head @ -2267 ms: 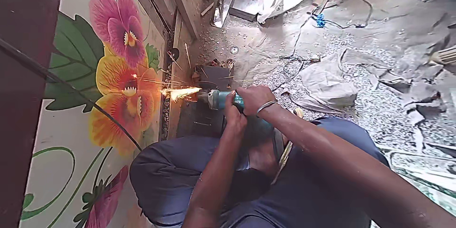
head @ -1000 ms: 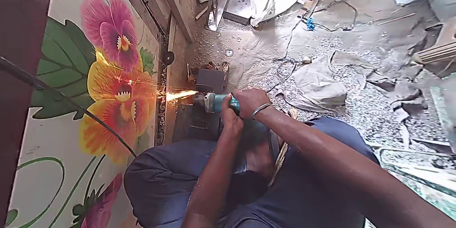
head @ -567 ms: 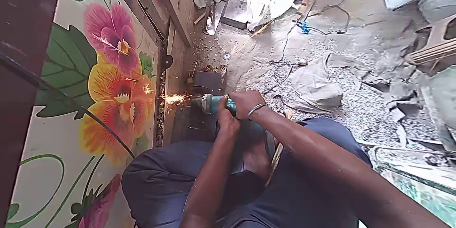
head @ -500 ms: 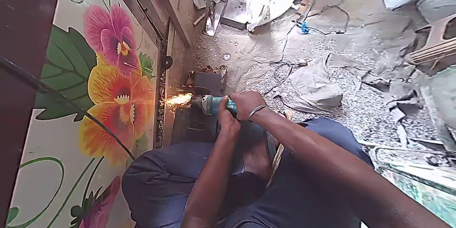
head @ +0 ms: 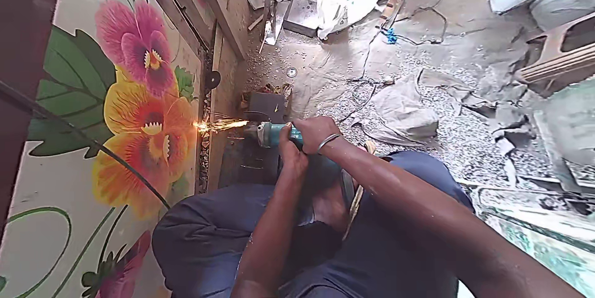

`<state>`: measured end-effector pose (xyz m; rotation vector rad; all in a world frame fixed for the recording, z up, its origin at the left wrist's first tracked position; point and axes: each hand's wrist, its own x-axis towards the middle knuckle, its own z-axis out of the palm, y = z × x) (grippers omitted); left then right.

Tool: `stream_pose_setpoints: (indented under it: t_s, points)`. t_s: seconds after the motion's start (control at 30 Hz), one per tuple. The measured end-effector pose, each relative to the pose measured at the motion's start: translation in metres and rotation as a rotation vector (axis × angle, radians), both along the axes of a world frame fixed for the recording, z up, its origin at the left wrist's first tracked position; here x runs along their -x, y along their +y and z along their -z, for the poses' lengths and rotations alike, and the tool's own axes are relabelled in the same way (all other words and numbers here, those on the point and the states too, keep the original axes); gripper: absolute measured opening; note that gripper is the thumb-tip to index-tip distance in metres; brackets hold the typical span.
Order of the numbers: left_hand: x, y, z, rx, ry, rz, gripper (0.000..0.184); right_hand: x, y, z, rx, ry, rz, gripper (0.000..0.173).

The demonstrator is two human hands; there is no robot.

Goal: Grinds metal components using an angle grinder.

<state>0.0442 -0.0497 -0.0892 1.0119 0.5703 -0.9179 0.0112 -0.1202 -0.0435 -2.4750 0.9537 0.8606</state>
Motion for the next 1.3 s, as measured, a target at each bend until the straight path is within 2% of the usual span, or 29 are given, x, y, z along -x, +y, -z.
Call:
stream_pose_setpoints:
  t_s: [0.1, 0.47, 0.6, 0.73, 0.8, 0.93, 1.17, 1.3]
  points:
    - [0.001, 0.0, -0.008, -0.014, 0.033, 0.002, 0.023, 0.003, 0.001, -0.003, 0.0, 0.008, -0.009, 0.052]
    - [-0.001, -0.002, 0.009, -0.042, -0.057, 0.015, 0.028, -0.002, -0.006, 0.007, 0.012, -0.043, -0.032, 0.056]
    - [0.003, 0.003, -0.004, -0.019, -0.099, 0.097, 0.026, 0.002, -0.003, 0.003, 0.002, -0.045, -0.041, 0.057]
    - [0.0, 0.003, -0.003, 0.012, -0.046, 0.062, 0.024, 0.004, 0.002, -0.003, -0.018, -0.01, 0.0, 0.053]
    - [0.001, 0.0, -0.012, 0.031, -0.045, 0.053, 0.021, 0.004, 0.001, -0.004, -0.046, -0.006, 0.016, 0.059]
    - [0.005, 0.001, -0.004, 0.093, -0.097, 0.057, 0.019, 0.005, -0.003, -0.001, -0.057, -0.029, 0.007, 0.07]
    - [0.001, -0.003, 0.011, 0.125, -0.119, 0.029, 0.021, 0.002, -0.009, 0.007, -0.026, -0.059, -0.045, 0.072]
    - [0.004, 0.001, -0.006, 0.1, -0.081, 0.034, 0.018, 0.004, -0.002, -0.003, -0.039, -0.045, -0.014, 0.066]
